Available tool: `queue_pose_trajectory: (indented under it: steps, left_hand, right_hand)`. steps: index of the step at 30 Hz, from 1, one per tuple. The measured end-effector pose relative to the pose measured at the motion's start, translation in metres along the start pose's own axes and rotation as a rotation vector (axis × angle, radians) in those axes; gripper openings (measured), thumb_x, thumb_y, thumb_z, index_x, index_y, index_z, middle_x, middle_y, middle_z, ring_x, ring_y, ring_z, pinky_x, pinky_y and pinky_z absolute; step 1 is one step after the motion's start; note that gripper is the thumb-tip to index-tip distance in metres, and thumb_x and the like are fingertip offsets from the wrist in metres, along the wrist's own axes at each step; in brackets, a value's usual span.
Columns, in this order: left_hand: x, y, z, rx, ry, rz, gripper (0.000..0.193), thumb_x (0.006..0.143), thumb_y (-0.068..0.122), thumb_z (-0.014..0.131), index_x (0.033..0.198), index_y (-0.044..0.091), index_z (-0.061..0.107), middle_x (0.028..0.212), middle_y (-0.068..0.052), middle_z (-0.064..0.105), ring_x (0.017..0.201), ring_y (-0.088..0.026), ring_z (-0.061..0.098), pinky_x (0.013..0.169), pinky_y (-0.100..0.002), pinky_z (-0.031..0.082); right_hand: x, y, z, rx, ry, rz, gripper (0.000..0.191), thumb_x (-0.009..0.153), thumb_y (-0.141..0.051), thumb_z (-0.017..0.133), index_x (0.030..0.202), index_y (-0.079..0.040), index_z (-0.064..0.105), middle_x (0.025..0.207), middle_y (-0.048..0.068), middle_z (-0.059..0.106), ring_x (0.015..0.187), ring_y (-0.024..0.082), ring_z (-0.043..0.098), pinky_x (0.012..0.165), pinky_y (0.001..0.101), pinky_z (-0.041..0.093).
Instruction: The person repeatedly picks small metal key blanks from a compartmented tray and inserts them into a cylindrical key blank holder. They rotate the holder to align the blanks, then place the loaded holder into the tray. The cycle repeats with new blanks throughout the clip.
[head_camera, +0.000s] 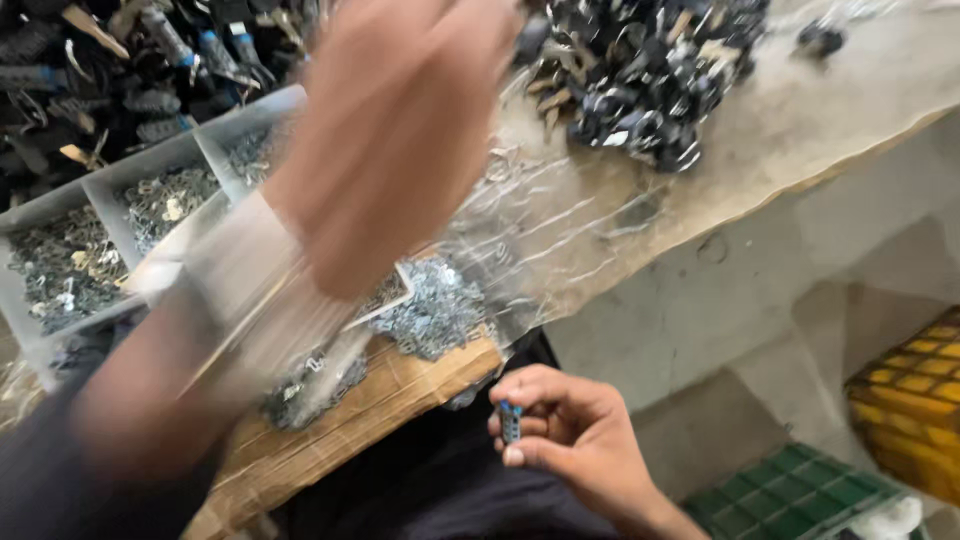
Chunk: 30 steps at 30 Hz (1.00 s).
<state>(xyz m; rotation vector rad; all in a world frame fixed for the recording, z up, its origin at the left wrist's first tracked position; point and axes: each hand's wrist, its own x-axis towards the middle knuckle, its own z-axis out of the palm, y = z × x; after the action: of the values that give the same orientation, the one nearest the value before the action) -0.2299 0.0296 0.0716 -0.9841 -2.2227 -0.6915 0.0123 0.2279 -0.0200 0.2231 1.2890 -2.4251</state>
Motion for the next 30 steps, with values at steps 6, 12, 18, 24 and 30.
queue_pose_trajectory:
  steps: [6, 12, 18, 24, 30]
  left_hand:
    - [-0.147, 0.062, -0.126, -0.546, 0.087, -0.279, 0.012, 0.08, 0.007, 0.076, 0.091, 0.011, 0.075, 0.078, -0.006, 0.067, 0.068, -0.021, 0.065, 0.059, -0.034, 0.052]
    - [-0.139, 0.112, -0.088, -0.423, -0.194, -0.627, 0.023, 0.078, 0.011, 0.081, 0.101, 0.015, 0.076, 0.086, -0.001, 0.068, 0.073, -0.016, 0.064, 0.067, -0.027, 0.054]
    - [-0.131, 0.127, -0.025, -0.097, -0.102, -0.646, 0.028, 0.082, 0.001, 0.081, 0.109, 0.002, 0.075, 0.103, -0.006, 0.068, 0.087, -0.024, 0.063, 0.071, -0.034, 0.054]
    - [-0.193, 0.157, -0.053, 0.128, -0.136, -0.834, 0.031, 0.076, 0.006, 0.083, 0.104, 0.015, 0.078, 0.092, -0.004, 0.06, 0.082, -0.023, 0.061, 0.073, -0.035, 0.055]
    - [-0.208, 0.139, -0.075, 0.141, -0.192, -0.9, 0.029, 0.072, 0.003, 0.085, 0.099, 0.014, 0.08, 0.09, -0.005, 0.065, 0.083, -0.026, 0.062, 0.073, -0.039, 0.055]
  right_hand:
    - [0.037, -0.014, -0.002, -0.044, 0.004, -0.13, 0.046, 0.08, 0.024, 0.073, 0.121, 0.004, 0.067, 0.125, 0.022, 0.064, 0.102, 0.028, 0.072, 0.082, 0.037, 0.065]
    - [0.042, -0.054, -0.012, -0.191, 0.078, -0.374, 0.039, 0.089, 0.014, 0.08, 0.124, 0.001, 0.07, 0.123, 0.021, 0.064, 0.105, 0.025, 0.071, 0.09, 0.0334, 0.065]
    - [0.06, -0.047, -0.014, -0.221, 0.105, -0.467, 0.038, 0.092, 0.012, 0.082, 0.125, 0.001, 0.067, 0.124, 0.02, 0.063, 0.106, 0.024, 0.07, 0.09, 0.0309, 0.063]
    - [0.082, -0.006, -0.002, -0.15, 0.101, -0.349, 0.041, 0.091, 0.014, 0.079, 0.129, 0.003, 0.066, 0.129, 0.022, 0.063, 0.108, 0.025, 0.07, 0.092, 0.0326, 0.063]
    - [0.067, -0.016, 0.009, -0.144, 0.047, -0.315, 0.045, 0.09, 0.015, 0.083, 0.13, 0.001, 0.068, 0.123, 0.021, 0.061, 0.104, 0.026, 0.065, 0.087, 0.0311, 0.063]
